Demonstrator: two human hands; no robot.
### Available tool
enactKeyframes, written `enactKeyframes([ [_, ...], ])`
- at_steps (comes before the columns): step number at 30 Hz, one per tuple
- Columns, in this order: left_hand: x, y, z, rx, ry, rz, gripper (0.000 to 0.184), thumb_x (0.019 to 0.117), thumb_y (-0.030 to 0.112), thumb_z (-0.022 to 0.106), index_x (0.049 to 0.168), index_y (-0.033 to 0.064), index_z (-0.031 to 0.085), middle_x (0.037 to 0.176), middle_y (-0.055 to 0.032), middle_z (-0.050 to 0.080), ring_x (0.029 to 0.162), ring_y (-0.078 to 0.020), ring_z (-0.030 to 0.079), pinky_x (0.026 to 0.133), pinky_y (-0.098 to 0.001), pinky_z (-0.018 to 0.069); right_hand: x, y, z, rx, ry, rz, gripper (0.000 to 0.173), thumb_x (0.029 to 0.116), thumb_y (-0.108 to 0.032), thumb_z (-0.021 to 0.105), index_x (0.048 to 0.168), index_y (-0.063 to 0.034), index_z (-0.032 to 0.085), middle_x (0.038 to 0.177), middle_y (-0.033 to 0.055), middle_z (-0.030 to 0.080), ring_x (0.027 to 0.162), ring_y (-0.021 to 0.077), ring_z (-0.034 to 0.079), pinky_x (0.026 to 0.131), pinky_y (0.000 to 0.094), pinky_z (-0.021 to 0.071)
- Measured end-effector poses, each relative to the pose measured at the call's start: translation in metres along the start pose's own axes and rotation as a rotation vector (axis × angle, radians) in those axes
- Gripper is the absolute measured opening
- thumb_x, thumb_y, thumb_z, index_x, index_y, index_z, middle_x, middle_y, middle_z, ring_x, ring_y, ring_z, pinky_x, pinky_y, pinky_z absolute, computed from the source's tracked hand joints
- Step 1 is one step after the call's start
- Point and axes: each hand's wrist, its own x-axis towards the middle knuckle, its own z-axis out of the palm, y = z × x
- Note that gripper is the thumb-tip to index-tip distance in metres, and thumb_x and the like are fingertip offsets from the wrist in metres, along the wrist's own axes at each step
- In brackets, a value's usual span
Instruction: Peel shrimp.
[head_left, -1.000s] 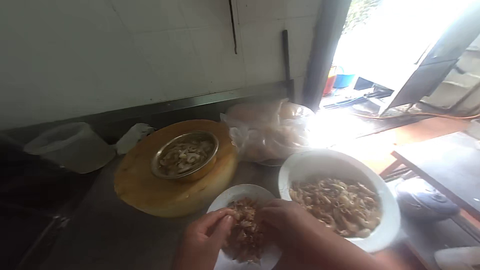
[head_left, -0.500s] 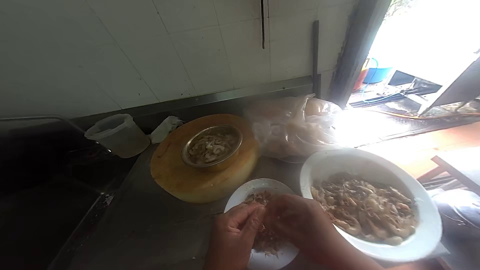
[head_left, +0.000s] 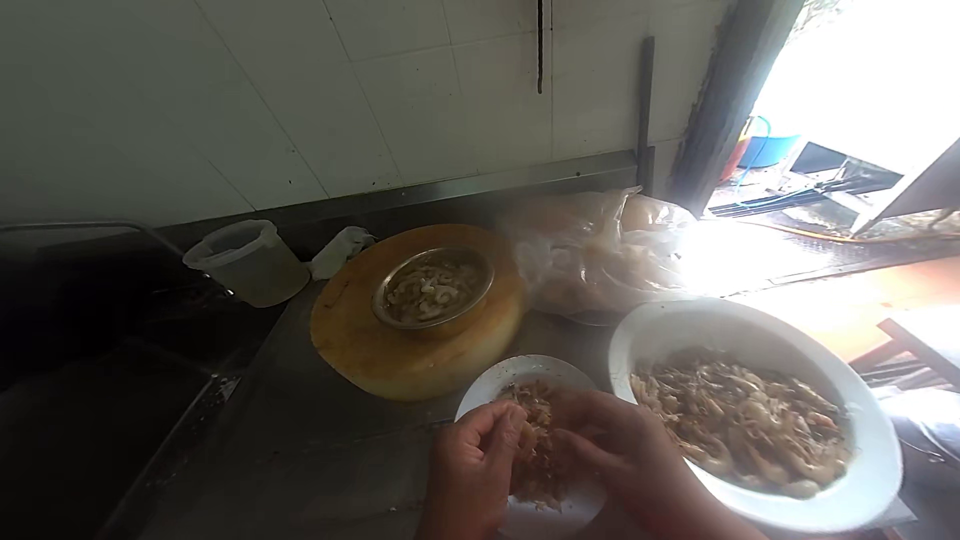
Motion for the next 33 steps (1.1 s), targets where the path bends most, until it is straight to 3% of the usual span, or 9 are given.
enactKeyframes([
  [2,-0.002,0.002,0.005,0.011,0.012,0.015,0.018,0.1015,0.018,0.062,0.1,0.0073,0.077,0.086,-0.0029,0.073,0.073,-0.0143,0.07,0.065,-0.0272,0.0617,0.001,0.0,0.007,0.041,-0.024,-0.001,0.028,0.0965,-0.023,0.074,0.119,-0.0075,0.068,0.109,0.0011,0.074,0.097,0.0146,0.074,0.08,0.033,0.0665],
  [5,-0.005,0.002,0.012,0.045,0.04,0.06,0.017,0.1001,0.019,0.064,0.102,0.0089,0.077,0.093,-0.0016,0.074,0.082,-0.0124,0.072,0.073,-0.0263,0.0627,0.002,0.0,0.017,0.089,0.069,-0.03,0.018,0.0952,-0.013,0.074,0.111,-0.0049,0.071,0.101,0.0028,0.075,0.089,0.016,0.075,0.076,0.0328,0.0667],
  [10,0.0,-0.003,0.002,0.064,0.035,0.025,0.018,0.101,0.019,0.063,0.104,0.0081,0.076,0.092,-0.0031,0.074,0.078,-0.0156,0.073,0.068,-0.0296,0.0646,0.002,0.002,0.009,0.17,0.094,0.009,0.016,0.0954,-0.009,0.073,0.11,-0.003,0.073,0.101,0.0073,0.076,0.086,0.0223,0.075,0.077,0.0389,0.0674],
  [14,0.003,-0.008,-0.007,0.235,-0.16,0.083,0.025,0.1026,0.028,0.059,0.12,0.0197,0.076,0.128,0.001,0.067,0.118,-0.0118,0.064,0.097,-0.0299,0.0586,-0.001,0.004,0.002,0.146,0.082,0.068,0.016,0.0976,-0.014,0.072,0.11,-0.0048,0.073,0.101,0.0073,0.076,0.087,0.0235,0.076,0.078,0.0404,0.0683],
  [20,-0.003,-0.008,0.006,0.023,-0.118,0.123,0.017,0.0968,0.02,0.071,0.108,0.0114,0.08,0.107,-0.002,0.075,0.1,-0.0139,0.072,0.087,-0.0282,0.063,-0.004,0.006,0.008,-0.03,0.074,-0.021,0.012,0.1013,-0.015,0.066,0.108,-0.0076,0.073,0.096,0.0004,0.076,0.082,0.0137,0.076,0.075,0.0319,0.0677],
  [24,-0.005,-0.004,0.004,-0.066,-0.103,0.006,0.016,0.095,0.022,0.074,0.1,0.0081,0.08,0.098,-0.0043,0.075,0.089,-0.0153,0.073,0.08,-0.0289,0.0634,-0.01,-0.001,0.008,-0.329,0.034,-0.146,0.019,0.1028,-0.023,0.064,0.117,-0.0133,0.072,0.101,-0.0057,0.075,0.087,0.0027,0.072,0.077,0.0223,0.0634],
  [26,-0.007,-0.002,0.004,-0.119,-0.104,-0.055,0.017,0.0954,0.022,0.073,0.099,0.0066,0.079,0.096,-0.0061,0.076,0.086,-0.0168,0.073,0.077,-0.0299,0.0636,-0.011,-0.002,0.009,-0.41,0.067,-0.223,0.018,0.1031,-0.024,0.064,0.113,-0.0131,0.075,0.103,-0.0043,0.075,0.092,0.0018,0.072,0.08,0.0202,0.0622],
  [29,-0.011,0.0,0.007,-0.214,-0.093,-0.1,0.02,0.0964,0.021,0.072,0.102,0.003,0.078,0.097,-0.0102,0.076,0.085,-0.0207,0.074,0.078,-0.0336,0.0639,-0.009,-0.003,0.011,-0.463,0.112,-0.248,0.016,0.1041,-0.023,0.061,0.107,-0.0138,0.074,0.098,-0.005,0.074,0.087,0.001,0.071,0.077,0.0189,0.0614],
  [33,-0.018,0.002,0.01,-0.234,-0.134,-0.083,0.029,0.0906,0.018,0.079,0.115,0.0023,0.075,0.113,-0.0114,0.072,0.093,-0.0226,0.073,0.08,-0.0353,0.0657,-0.009,-0.001,0.014,-0.47,0.147,-0.236,0.017,0.106,-0.023,0.057,0.106,-0.013,0.071,0.094,-0.0046,0.073,0.082,0.0016,0.069,0.074,0.0198,0.0601],
])
